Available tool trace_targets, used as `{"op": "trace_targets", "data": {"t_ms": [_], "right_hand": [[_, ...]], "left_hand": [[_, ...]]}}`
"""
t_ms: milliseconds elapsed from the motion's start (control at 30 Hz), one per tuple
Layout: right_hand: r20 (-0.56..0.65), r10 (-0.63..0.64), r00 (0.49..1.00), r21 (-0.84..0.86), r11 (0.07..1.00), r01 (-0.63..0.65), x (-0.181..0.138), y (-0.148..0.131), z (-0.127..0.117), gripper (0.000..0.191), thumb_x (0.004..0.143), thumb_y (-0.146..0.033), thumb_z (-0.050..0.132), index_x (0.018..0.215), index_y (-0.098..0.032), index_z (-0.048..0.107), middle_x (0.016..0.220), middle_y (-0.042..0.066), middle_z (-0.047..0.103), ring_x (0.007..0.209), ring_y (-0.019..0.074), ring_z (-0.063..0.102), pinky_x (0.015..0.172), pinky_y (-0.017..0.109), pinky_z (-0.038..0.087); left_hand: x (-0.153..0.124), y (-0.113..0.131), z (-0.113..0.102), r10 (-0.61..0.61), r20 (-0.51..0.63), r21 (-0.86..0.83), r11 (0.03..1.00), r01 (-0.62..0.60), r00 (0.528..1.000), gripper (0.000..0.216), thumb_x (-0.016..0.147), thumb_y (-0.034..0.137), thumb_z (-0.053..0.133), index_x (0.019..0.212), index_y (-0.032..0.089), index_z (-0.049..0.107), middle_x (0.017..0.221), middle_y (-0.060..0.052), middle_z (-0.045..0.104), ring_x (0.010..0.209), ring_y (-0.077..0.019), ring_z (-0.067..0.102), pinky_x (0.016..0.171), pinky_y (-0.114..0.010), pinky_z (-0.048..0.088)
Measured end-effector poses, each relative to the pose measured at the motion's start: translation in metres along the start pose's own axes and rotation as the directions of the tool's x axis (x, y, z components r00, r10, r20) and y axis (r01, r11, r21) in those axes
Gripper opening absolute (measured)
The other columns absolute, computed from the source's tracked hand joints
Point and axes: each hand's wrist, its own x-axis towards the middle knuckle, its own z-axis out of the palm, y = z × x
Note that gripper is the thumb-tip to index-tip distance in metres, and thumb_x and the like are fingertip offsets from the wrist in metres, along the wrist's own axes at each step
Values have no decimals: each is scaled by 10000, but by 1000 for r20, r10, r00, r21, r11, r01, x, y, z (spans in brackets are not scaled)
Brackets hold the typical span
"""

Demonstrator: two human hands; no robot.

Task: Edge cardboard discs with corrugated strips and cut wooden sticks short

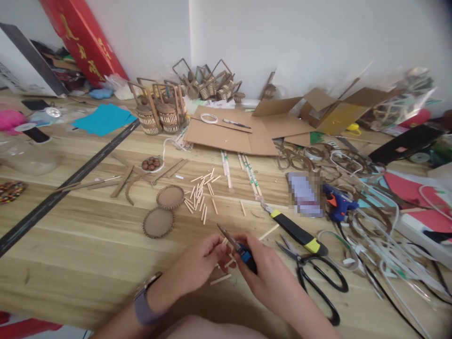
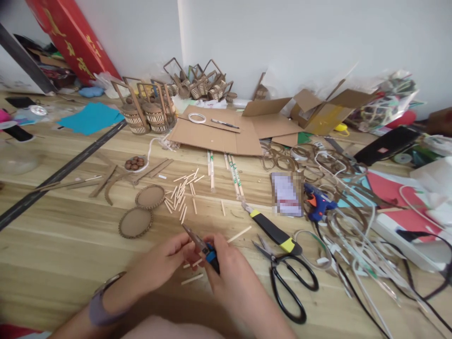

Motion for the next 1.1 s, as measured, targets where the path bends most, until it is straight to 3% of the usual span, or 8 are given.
{"op": "trace_targets", "data": {"t_ms": [167, 267, 467, 567, 667, 767, 933, 1100], "right_hand": [[34, -35, 999, 31, 999, 34, 3, -1, 2, 359, 879, -154, 474, 1232, -198, 429, 1093, 110, 725, 972, 205, 707, 836, 335, 536], [49, -72, 996, 35, 997, 70, 4, -1, 2, 408, 898, -172, 471, 1294, -202, 383, 1086, 99, 730, 983, 210, 709, 840, 350, 547], [28, -123, 992, -25, 992, 123, 4, 5, 0, 479, 849, -107, 514, 1303, -248, 453, 1249, 87, 653, 1127, 220, 646, 943, 384, 526], [-135, -178, 975, -54, 984, 172, 6, 8, 3, 478, 851, -110, 505, 1302, -261, 463, 1333, 95, 559, 1216, 221, 580, 1009, 403, 493], [-275, -165, 947, -78, 986, 149, 6, 8, 11, 457, 839, -171, 570, 1278, -250, 469, 1345, 110, 502, 1260, 238, 542, 1038, 417, 482], [-281, -140, 950, -114, 987, 112, 5, 7, 20, 556, 757, -146, 652, 1275, -237, 472, 1299, 117, 488, 1247, 262, 549, 1004, 411, 514], [-282, -106, 954, -181, 982, 56, 4, 11, 32, 598, 739, -99, 634, 1294, -222, 450, 1247, 134, 487, 1125, 283, 625, 865, 402, 584], [-292, -120, 949, -182, 981, 68, 5, 11, 32, 565, 756, -111, 618, 1289, -214, 460, 1224, 133, 500, 1097, 278, 630, 868, 410, 566]], "left_hand": [[-1, 1, 3, 53, 60, -27, 998, -51, 997, 557, 892, 703, 437, 934, 178, 618, 824, -43, 685, 778, -211, 640, 720, -288, 456], [0, -3, 4, 18, 129, -52, 999, -11, 991, 558, 889, 704, 442, 893, 177, 624, 731, -36, 687, 696, -197, 626, 679, -283, 430], [0, -5, 3, -21, 236, -88, 995, 43, 971, 593, 830, 764, 474, 746, 186, 581, 640, -32, 679, 592, -156, 536, 614, -270, 371], [3, -7, 4, -26, 176, -198, 978, 61, 984, 615, 782, 791, 523, 758, 179, 574, 643, -25, 662, 597, -155, 555, 604, -266, 374], [7, -7, 5, -48, 11, -302, 952, 50, 999, 573, 751, 742, 620, 755, 170, 590, 649, -2, 621, 617, -150, 550, 606, -261, 386], [8, -6, 8, -74, -80, -378, 925, 38, 994, 541, 728, 698, 678, 777, 162, 626, 667, 0, 612, 661, -165, 563, 634, -272, 413], [8, -4, 15, -82, -57, -422, 905, 51, 995, 509, 763, 662, 661, 826, 157, 657, 747, -33, 668, 771, -215, 614, 735, -322, 447], [8, -6, 16, -50, -81, -365, 931, 17, 995, 480, 779, 637, 657, 845, 161, 654, 781, -31, 686, 832, -234, 623, 788, -339, 447]]}}
